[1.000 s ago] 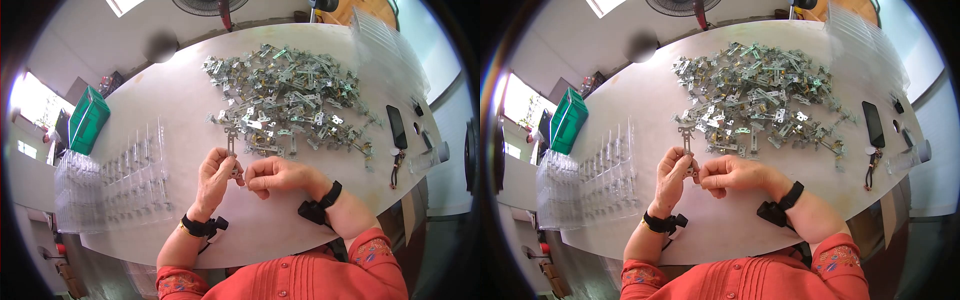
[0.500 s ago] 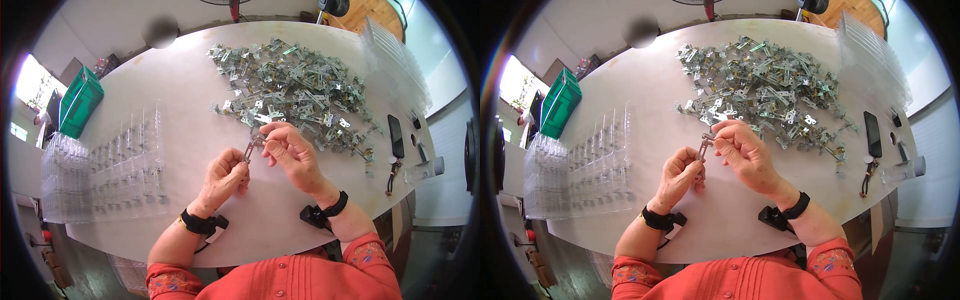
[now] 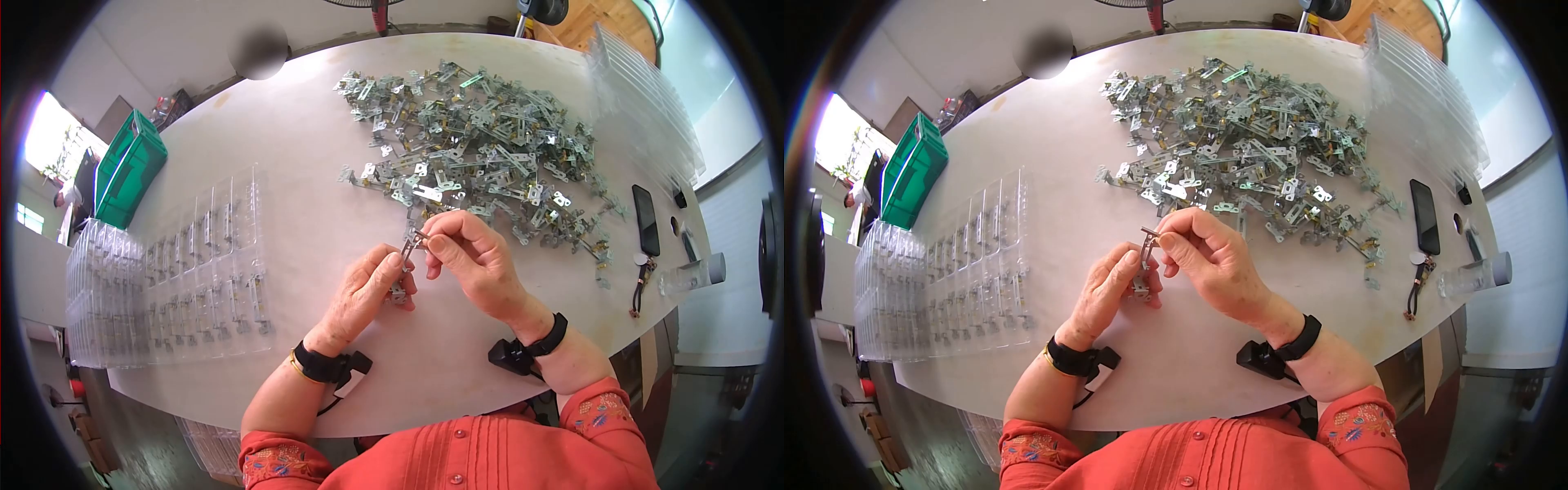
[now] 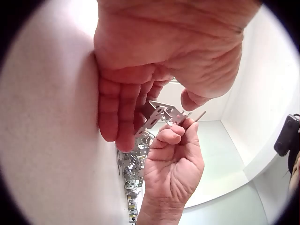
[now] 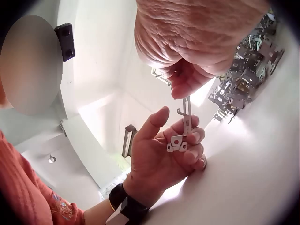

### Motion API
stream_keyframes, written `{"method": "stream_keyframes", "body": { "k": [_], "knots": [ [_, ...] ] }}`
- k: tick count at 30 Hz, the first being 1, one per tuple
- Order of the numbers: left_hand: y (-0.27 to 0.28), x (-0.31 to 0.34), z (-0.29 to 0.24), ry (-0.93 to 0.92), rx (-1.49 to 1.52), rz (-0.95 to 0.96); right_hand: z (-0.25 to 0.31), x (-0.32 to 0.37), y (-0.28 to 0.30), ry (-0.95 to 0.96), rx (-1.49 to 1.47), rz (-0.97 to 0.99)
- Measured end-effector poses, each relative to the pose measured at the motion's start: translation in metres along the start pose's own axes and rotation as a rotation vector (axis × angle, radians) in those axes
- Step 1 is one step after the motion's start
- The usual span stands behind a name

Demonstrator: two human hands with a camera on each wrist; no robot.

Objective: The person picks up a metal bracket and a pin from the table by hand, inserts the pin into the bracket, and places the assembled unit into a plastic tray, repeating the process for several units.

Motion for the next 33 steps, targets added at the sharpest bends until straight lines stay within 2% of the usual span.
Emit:
{"method": "stream_keyframes", "body": {
  "k": [3, 6, 8, 12, 14, 17, 27, 30, 33],
  "knots": [
    [-0.001, -0.003, 0.004, -0.051, 0.017, -0.024, -0.001, 0.001, -0.003, -0.014, -0.031, 0.011],
    [-0.005, -0.004, 0.004, -0.075, 0.114, 0.03, -0.004, 0.001, -0.007, -0.052, -0.087, 0.026],
    [-0.003, -0.001, 0.006, 0.016, 0.131, 0.005, -0.001, 0.0, -0.007, -0.011, -0.032, -0.021],
    [0.006, 0.0, 0.012, -0.047, 0.133, -0.098, 0.001, 0.002, 0.0, 0.012, 0.125, -0.078],
    [0.01, 0.001, 0.007, -0.111, 0.031, -0.204, -0.005, 0.004, 0.0, -0.124, 0.141, -0.039],
    [0.011, 0.002, 0.004, -0.126, -0.081, -0.234, -0.008, 0.004, -0.004, -0.198, 0.191, -0.044],
    [0.014, 0.005, 0.003, -0.091, -0.186, -0.344, -0.005, 0.003, 0.0, -0.178, 0.359, -0.071],
    [0.016, 0.005, 0.005, -0.123, -0.207, -0.362, -0.003, 0.003, 0.001, -0.176, 0.38, -0.083],
    [0.015, 0.004, 0.003, -0.212, -0.363, -0.35, -0.003, 0.003, 0.001, -0.191, 0.398, -0.083]
  ]
}}
Point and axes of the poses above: each hand's wrist, its own x-axis away from the middle knuckle, its own y-axis out of the back of the hand, z = x × y, the point moved 6 cm from there along -x, towards the middle knuckle, and after that the axes turned 14 degrees about z, right-handed, at the moved point
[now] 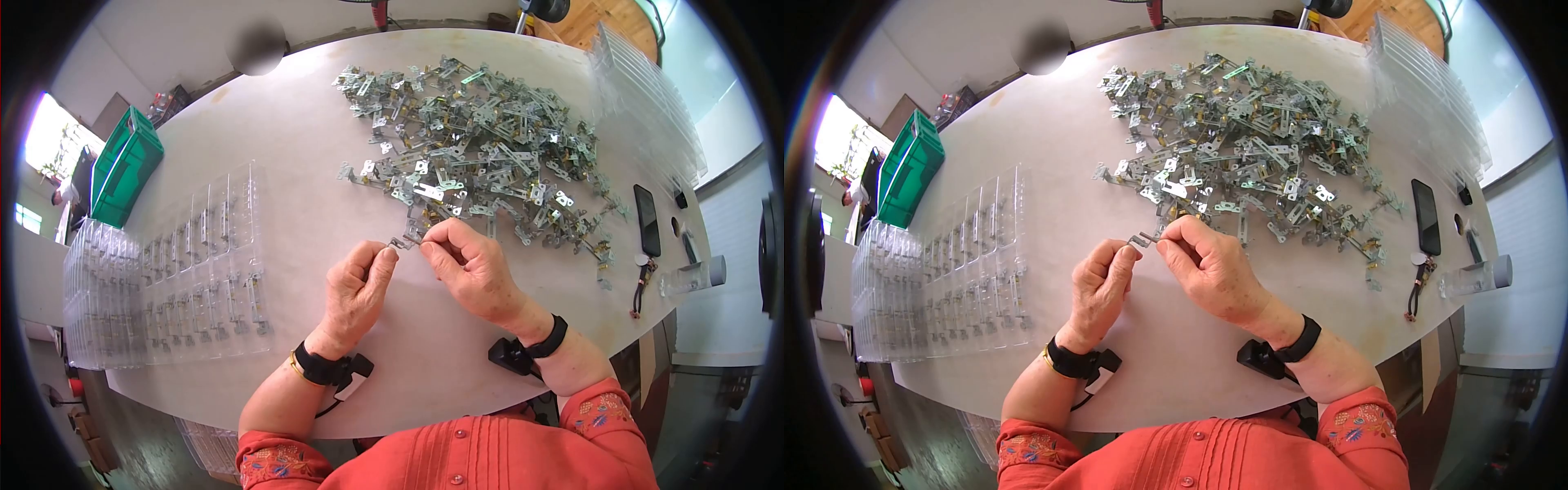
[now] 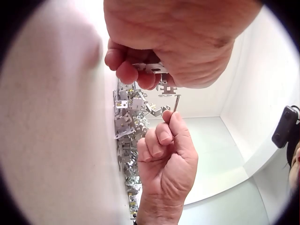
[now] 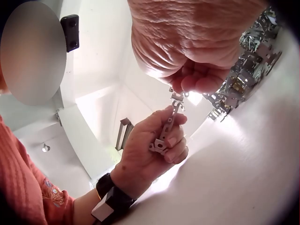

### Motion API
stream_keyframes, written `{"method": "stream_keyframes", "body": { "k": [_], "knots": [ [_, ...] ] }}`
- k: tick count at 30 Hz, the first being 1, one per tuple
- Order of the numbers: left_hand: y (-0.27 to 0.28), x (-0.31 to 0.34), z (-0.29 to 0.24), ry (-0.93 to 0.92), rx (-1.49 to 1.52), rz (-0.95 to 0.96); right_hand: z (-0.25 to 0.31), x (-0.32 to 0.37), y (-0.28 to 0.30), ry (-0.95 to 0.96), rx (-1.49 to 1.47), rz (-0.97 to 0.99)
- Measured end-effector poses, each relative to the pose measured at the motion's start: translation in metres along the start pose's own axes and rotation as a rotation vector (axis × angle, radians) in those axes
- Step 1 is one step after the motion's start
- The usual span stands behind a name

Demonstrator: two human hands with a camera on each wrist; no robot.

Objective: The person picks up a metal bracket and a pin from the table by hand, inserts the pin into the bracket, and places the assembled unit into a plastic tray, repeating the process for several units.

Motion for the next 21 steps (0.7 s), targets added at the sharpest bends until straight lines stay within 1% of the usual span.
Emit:
{"method": "stream_keyframes", "body": {
  "k": [2, 3, 5, 9, 12, 15, 17, 18, 20, 21],
  "knots": [
    [-0.002, 0.0, -0.002, -0.003, -0.09, 0.003, -0.003, 0.0, -0.002, -0.002, 0.003, 0.026],
    [-0.002, 0.0, -0.002, -0.002, -0.09, 0.004, -0.001, 0.0, -0.003, -0.003, 0.003, 0.026],
    [-0.002, 0.0, 0.0, 0.015, -0.093, 0.006, -0.001, 0.0, -0.005, -0.06, -0.135, 0.031],
    [-0.004, 0.001, -0.005, 0.021, -0.125, 0.01, 0.0, -0.001, -0.007, -0.078, -0.143, 0.081],
    [-0.007, 0.001, -0.011, -0.014, -0.174, 0.037, -0.002, -0.002, -0.01, -0.12, -0.212, 0.109],
    [-0.008, 0.002, -0.013, -0.012, -0.213, 0.045, -0.005, -0.001, -0.009, -0.145, -0.177, 0.123],
    [-0.01, 0.002, -0.014, 0.006, -0.221, 0.064, 0.002, 0.0, -0.006, -0.157, 0.002, 0.095],
    [-0.01, 0.002, -0.013, 0.006, -0.22, 0.064, -0.001, -0.001, -0.006, -0.157, 0.002, 0.096],
    [-0.011, 0.002, -0.012, -0.026, -0.228, 0.064, 0.001, -0.002, -0.004, 0.004, 0.106, 0.015],
    [-0.011, 0.001, -0.012, -0.025, -0.228, 0.064, 0.001, -0.001, -0.003, 0.004, 0.106, 0.015]
  ]
}}
Point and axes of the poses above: each hand's wrist, its own x-axis away from the middle knuckle, its own y-axis out of the back of the hand, z = x × y, the point moved 6 cm from there along -x, towards the middle knuckle, and after that the axes turned 14 degrees about z, right-handed, at the moved point
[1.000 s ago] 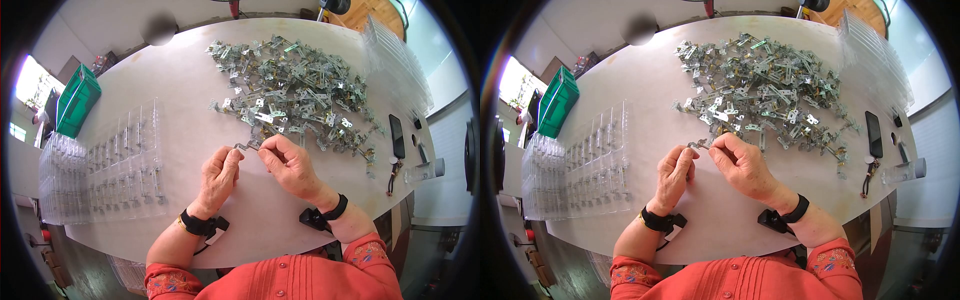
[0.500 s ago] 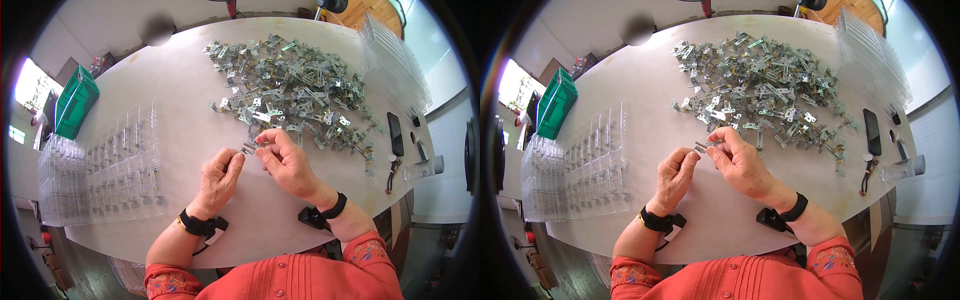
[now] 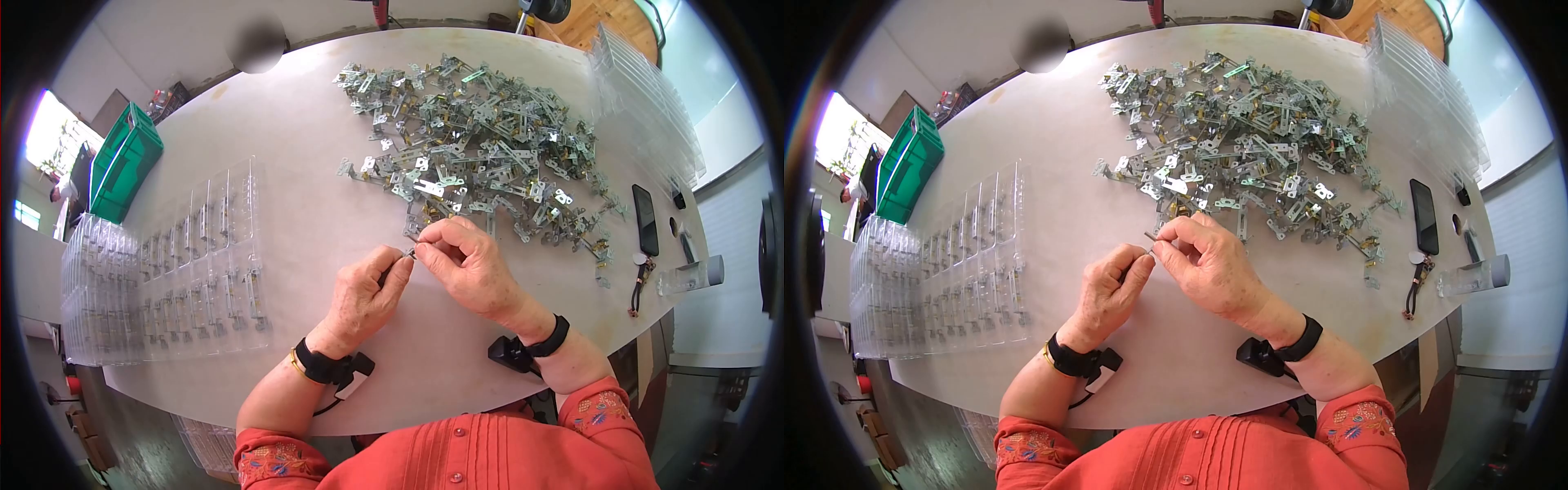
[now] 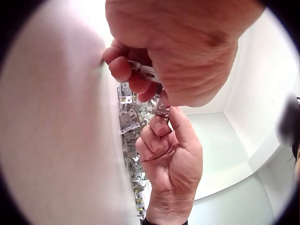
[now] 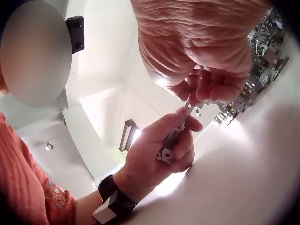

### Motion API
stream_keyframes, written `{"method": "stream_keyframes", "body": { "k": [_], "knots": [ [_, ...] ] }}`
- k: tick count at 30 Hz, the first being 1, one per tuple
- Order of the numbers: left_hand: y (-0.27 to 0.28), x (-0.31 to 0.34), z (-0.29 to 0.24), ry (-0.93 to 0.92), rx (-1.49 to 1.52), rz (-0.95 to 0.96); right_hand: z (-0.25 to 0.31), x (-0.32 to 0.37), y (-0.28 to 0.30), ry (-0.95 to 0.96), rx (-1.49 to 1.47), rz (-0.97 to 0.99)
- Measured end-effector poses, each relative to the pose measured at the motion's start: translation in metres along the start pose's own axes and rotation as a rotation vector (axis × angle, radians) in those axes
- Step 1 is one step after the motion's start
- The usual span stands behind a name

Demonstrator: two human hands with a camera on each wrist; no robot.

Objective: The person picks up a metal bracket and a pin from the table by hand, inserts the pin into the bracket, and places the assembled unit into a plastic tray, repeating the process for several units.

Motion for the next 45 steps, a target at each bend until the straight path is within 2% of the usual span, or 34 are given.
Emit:
{"method": "stream_keyframes", "body": {
  "k": [2, 6, 8, 15, 22, 30, 36, 39, 45],
  "knots": [
    [-0.001, 0.0, -0.003, -0.05, -0.053, 0.037, 0.008, 0.002, 0.005, 0.106, 0.086, -0.08],
    [-0.002, -0.001, 0.005, -0.005, 0.092, 0.037, 0.003, 0.002, 0.01, 0.13, -0.012, -0.154],
    [0.002, 0.001, 0.014, 0.266, 0.544, 0.091, -0.003, 0.001, 0.009, 0.067, -0.206, -0.118],
    [0.009, -0.002, 0.02, 0.238, 0.774, 0.027, -0.005, 0.001, 0.001, -0.086, -0.157, 0.0],
    [0.007, -0.002, 0.02, 0.241, 0.742, 0.044, -0.006, 0.0, 0.002, -0.102, -0.065, -0.011],
    [0.012, -0.001, 0.014, 0.182, 0.503, 0.034, -0.004, 0.0, 0.004, -0.088, -0.032, -0.02],
    [0.013, -0.001, 0.015, 0.169, 0.478, 0.031, -0.003, -0.001, 0.005, -0.095, 0.001, -0.009],
    [0.012, -0.002, 0.013, 0.119, 0.373, 0.06, -0.006, -0.001, 0.004, -0.122, -0.055, 0.011],
    [0.009, -0.001, 0.011, 0.144, 0.368, 0.074, -0.014, -0.002, 0.001, -0.16, -0.181, 0.043]
  ]
}}
Point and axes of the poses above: each hand's wrist, its own x-axis away from the middle knuckle, its own y-axis out of the back of the hand, z = x × y, the point moved 6 cm from there along -x, towards the middle knuckle, and after that the axes turned 14 degrees about z, right-handed, at the moved point
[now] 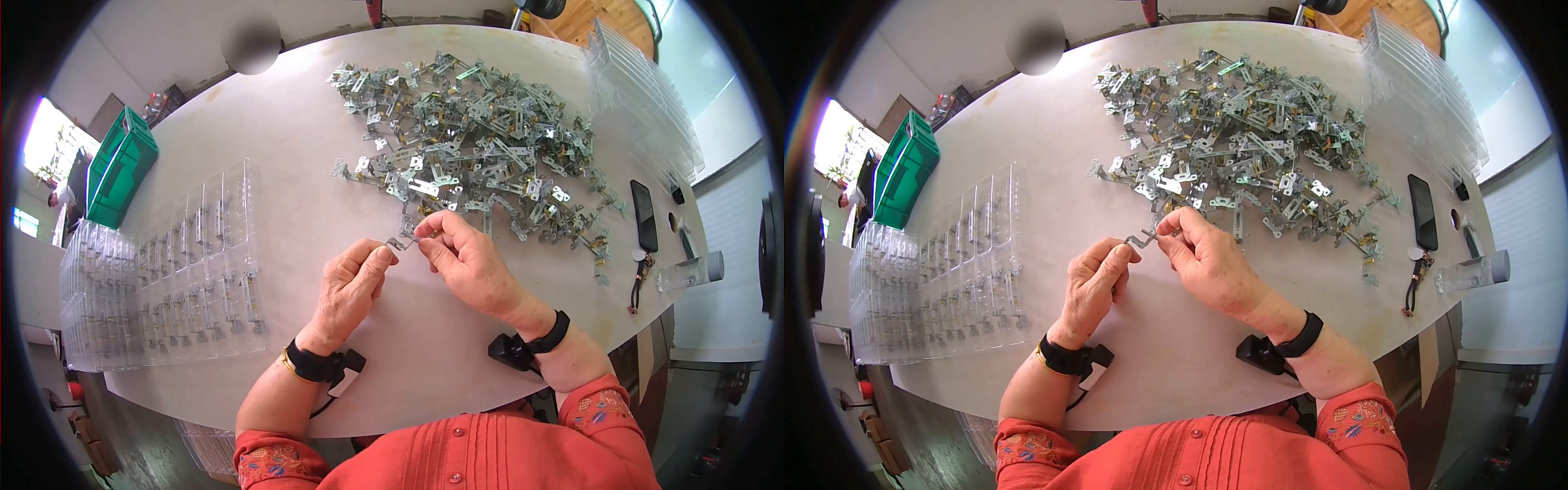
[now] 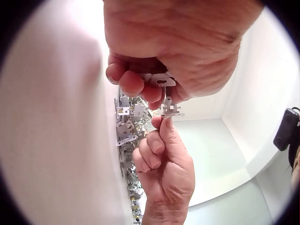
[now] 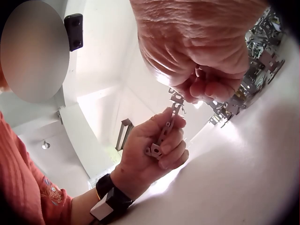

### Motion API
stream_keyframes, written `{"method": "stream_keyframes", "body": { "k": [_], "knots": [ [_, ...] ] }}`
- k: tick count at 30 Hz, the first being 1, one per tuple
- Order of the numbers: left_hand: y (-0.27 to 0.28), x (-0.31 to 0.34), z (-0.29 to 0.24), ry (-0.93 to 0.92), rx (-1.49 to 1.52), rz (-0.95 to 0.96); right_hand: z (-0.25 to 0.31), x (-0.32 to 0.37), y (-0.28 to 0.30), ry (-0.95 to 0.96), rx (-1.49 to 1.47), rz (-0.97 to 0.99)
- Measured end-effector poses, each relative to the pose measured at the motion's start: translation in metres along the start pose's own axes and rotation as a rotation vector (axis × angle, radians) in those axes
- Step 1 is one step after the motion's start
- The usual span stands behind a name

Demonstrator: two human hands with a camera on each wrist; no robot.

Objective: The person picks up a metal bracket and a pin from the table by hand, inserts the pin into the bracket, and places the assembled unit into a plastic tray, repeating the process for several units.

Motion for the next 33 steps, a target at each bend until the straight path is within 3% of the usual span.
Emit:
{"method": "stream_keyframes", "body": {
  "k": [6, 14, 18, 24, 28, 33],
  "knots": [
    [-0.002, 0.0, 0.002, -0.003, 0.014, 0.03, -0.006, -0.001, -0.004, -0.083, -0.123, 0.139],
    [-0.004, 0.0, 0.001, 0.039, 0.053, 0.098, -0.005, -0.001, -0.007, -0.164, -0.546, 0.274],
    [-0.007, 0.0, 0.003, 0.051, 0.076, 0.163, -0.005, -0.001, -0.005, -0.173, -0.557, 0.284],
    [-0.012, 0.002, -0.002, 0.041, 0.054, 0.282, 0.0, 0.003, -0.004, -0.19, -0.336, 0.221],
    [-0.019, 0.003, -0.006, 0.079, 0.007, 0.362, 0.009, 0.004, 0.002, -0.048, -0.209, 0.077],
    [-0.008, 0.0, 0.004, 0.138, 0.214, 0.226, 0.016, 0.003, 0.009, 0.192, -0.152, 0.028]
  ]
}}
Point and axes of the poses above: each hand's wrist, its own x-axis away from the middle knuckle, its own y-axis out of the back of the hand, z = x × y, the point moved 6 cm from there along -x, towards the middle knuckle, and after that the axes turned 14 degrees about z, right-handed, at the moved point
